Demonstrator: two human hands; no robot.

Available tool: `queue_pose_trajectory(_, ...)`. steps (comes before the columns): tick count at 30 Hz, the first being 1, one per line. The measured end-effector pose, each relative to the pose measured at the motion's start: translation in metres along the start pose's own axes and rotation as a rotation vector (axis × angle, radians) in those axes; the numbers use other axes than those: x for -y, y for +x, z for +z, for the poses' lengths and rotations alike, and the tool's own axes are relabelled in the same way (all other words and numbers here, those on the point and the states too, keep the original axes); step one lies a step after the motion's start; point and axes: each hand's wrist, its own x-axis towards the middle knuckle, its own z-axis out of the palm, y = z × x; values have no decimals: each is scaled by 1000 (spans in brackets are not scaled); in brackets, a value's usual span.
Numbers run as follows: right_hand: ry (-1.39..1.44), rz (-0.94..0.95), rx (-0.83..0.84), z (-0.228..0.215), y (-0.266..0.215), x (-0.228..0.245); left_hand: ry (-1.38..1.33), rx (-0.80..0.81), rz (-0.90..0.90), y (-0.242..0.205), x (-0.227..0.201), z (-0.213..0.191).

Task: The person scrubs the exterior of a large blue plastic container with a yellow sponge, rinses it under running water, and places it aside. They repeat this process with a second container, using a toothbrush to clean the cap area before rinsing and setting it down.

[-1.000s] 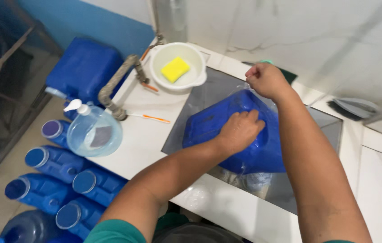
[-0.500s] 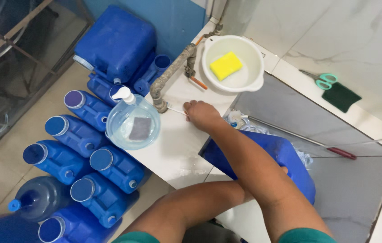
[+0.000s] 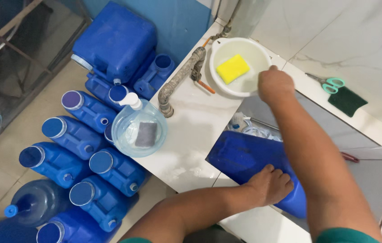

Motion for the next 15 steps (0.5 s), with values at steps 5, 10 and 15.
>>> queue_pose_trajectory(5,3,-133,166,8,20,26,50,-52,6,2,1,3)
queue_pose_trajectory(10,495,-18,-139,-6,-40,-97,-7,-63,11,0,2,6)
queue_pose_trajectory(15,1135,433,-222,4,-125,-255,-189,-380,41,33,14,-12)
